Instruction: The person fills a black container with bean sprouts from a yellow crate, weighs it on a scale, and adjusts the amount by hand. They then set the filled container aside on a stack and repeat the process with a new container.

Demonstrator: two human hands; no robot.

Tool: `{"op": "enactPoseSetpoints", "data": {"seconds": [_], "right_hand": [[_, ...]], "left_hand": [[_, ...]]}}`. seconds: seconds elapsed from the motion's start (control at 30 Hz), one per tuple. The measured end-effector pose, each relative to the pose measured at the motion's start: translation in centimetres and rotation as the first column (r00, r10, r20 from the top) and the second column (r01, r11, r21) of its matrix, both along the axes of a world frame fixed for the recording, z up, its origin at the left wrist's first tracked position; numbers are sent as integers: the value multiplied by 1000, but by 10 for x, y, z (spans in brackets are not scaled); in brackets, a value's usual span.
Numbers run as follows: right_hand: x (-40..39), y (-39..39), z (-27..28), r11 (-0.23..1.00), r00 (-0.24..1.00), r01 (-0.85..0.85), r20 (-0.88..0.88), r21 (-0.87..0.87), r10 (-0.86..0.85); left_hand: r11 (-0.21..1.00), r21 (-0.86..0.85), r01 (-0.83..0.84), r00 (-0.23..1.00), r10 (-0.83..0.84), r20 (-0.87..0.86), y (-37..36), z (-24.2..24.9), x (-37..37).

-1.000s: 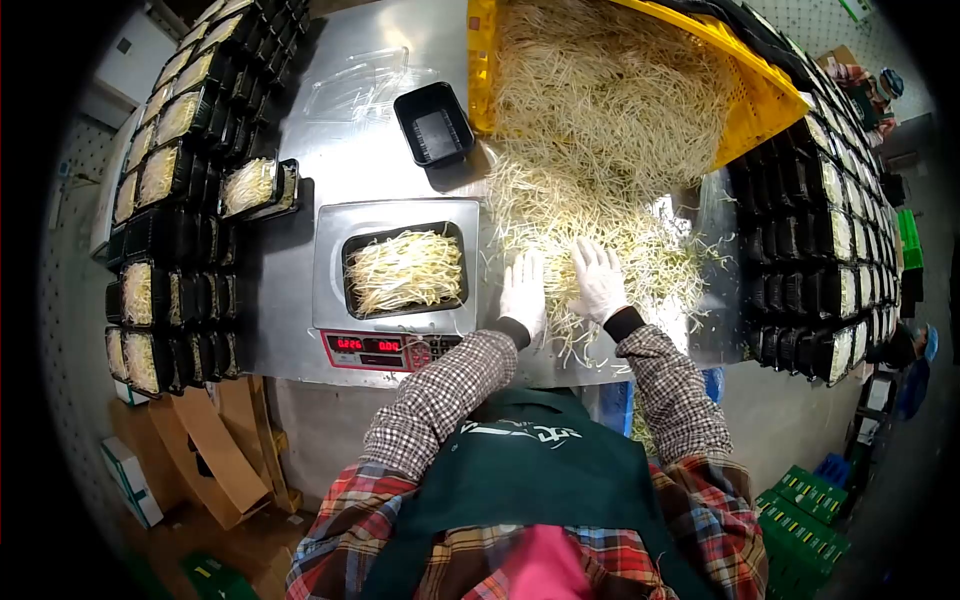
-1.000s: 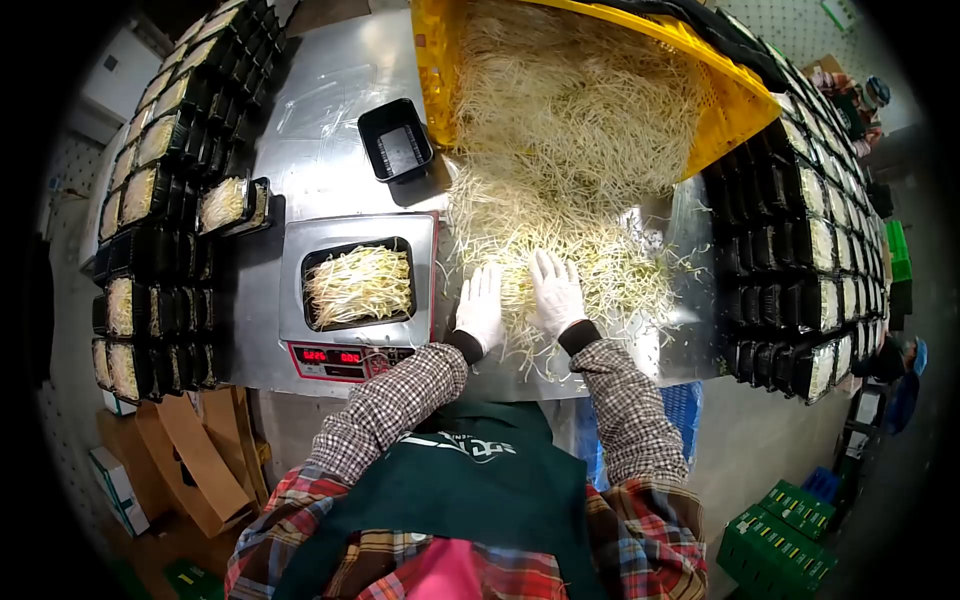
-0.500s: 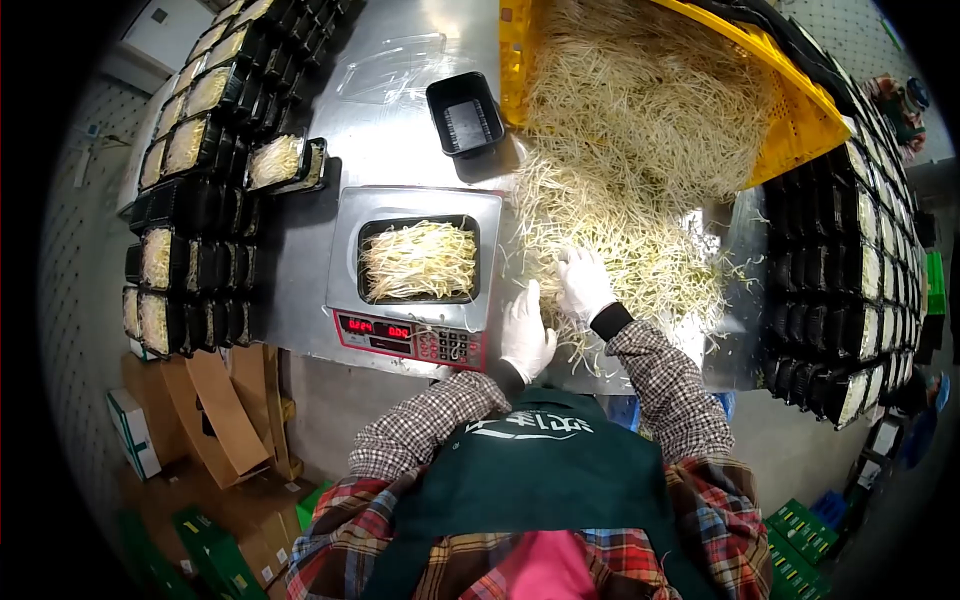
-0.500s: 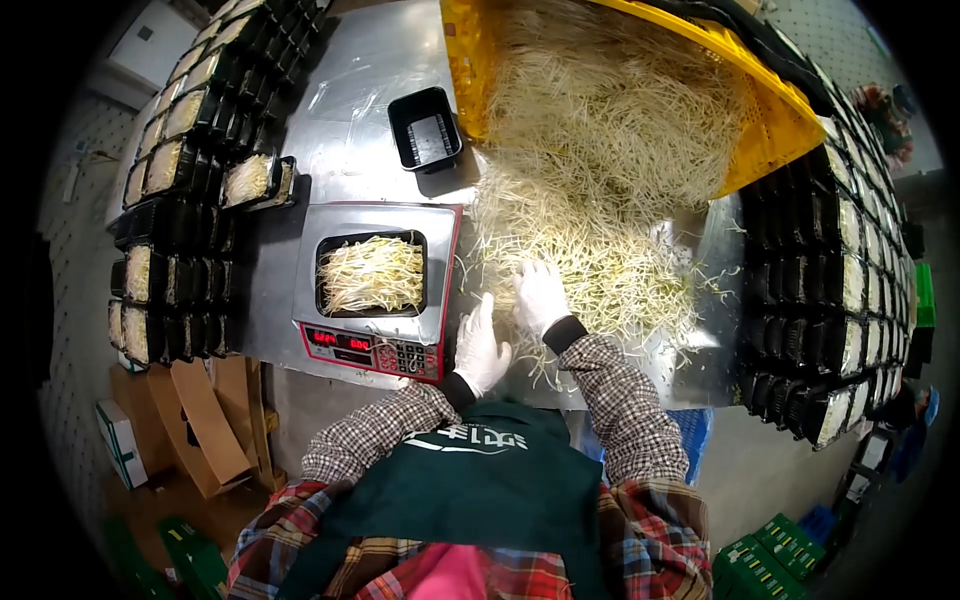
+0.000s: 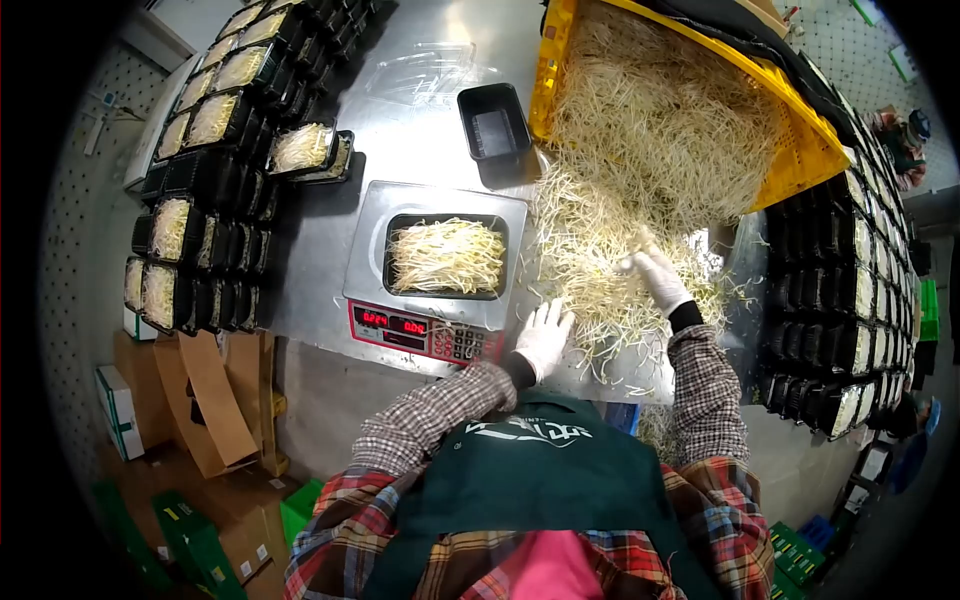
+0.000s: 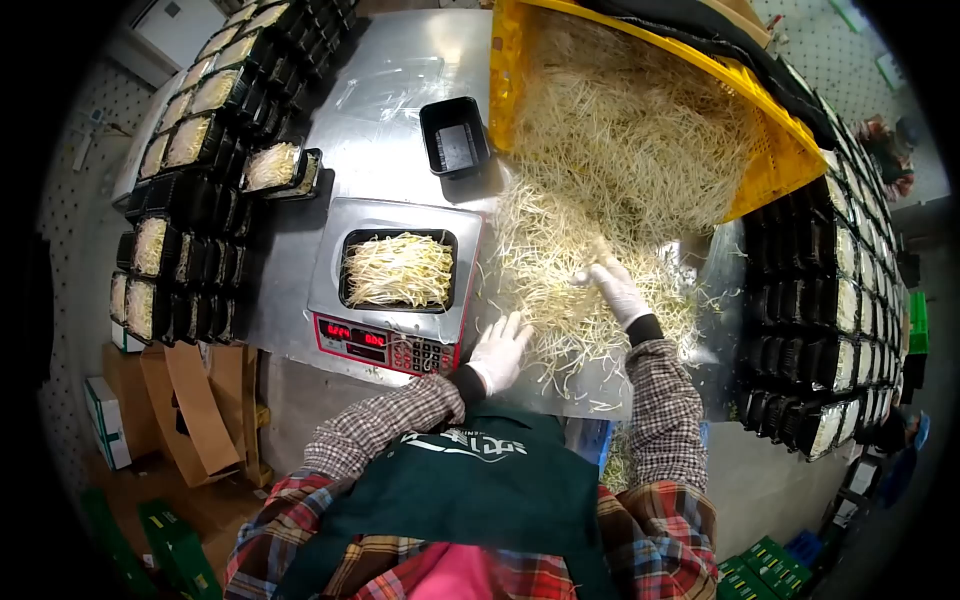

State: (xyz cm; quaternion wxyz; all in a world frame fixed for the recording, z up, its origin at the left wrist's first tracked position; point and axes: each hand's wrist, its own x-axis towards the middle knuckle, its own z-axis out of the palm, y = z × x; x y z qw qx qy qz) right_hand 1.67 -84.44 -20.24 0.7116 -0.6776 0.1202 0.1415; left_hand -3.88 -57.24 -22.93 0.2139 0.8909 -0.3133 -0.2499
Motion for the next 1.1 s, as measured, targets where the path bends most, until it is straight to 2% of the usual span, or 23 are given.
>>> {"op": "enactPoseSetpoints", "data": {"seconds": [0.03,0.07,0.1,0.17,0.23,0.3,0.37,0.43,0.47,0.5,0.53,0.57,0.63,0.67,0.7,0.77,0.87,0.97,1.0,1.03,1.07,1.1], "right_hand": [[2,-6,4,986,1000,-7,21,166,4],[2,-12,9,982,999,4,32,188,-10],[6,-10,20,980,999,3,37,201,-10],[13,2,51,982,998,-16,62,190,5],[27,45,92,992,980,-126,162,26,120],[40,100,122,945,884,-262,344,-198,317],[58,168,136,853,588,-134,653,-504,478],[61,227,124,809,509,8,699,-588,503],[61,248,116,676,515,65,605,-734,608],[61,265,108,514,529,120,493,-849,691],[67,278,99,386,580,31,331,-922,744],[66,280,95,338,593,30,289,-941,751],[68,276,87,265,578,153,303,-952,758],[62,270,95,294,593,166,333,-941,733],[60,262,97,165,627,145,220,-976,747],[60,247,84,14,642,186,132,-982,755],[59,238,85,-104,661,142,16,-984,750],[49,222,103,-9,742,-34,-31,-999,670],[47,200,88,7,684,89,66,-996,727],[44,187,101,-66,728,-16,-57,-998,683],[44,162,94,-8,739,-68,-55,-998,671],[41,137,95,-13,751,-108,-90,-994,655]], "left_hand": [[1000,10,26,999,-26,-26,7,18,0],[988,-55,146,989,-148,-29,18,21,1],[941,-252,224,973,-201,112,38,29,2],[861,-509,-23,992,-46,-121,78,100,18],[724,-686,-73,952,255,167,128,119,46],[557,-787,-265,779,605,165,167,132,84],[305,-881,-362,725,686,-61,205,108,117],[16,-854,-519,691,596,-409,186,132,126],[282,-834,-475,761,608,-227,196,129,131],[662,-692,-287,818,545,182,206,124,129],[853,-508,-122,794,391,466,207,116,130],[884,-465,-36,817,295,496,204,105,130],[827,-555,90,881,194,432,196,82,137],[881,-465,86,873,159,462,196,75,139],[926,-370,81,865,119,487,195,79,141],[976,-210,59,863,57,503,191,82,141],[999,-32,10,880,6,475,183,89,140],[993,117,-5,906,-45,421,178,99,137],[988,151,-7,909,-56,414,176,99,137],[983,183,-11,911,-66,408,174,99,138],[986,165,-19,909,-52,414,174,99,137],[996,87,13,900,-49,433,178,100,137]]}}
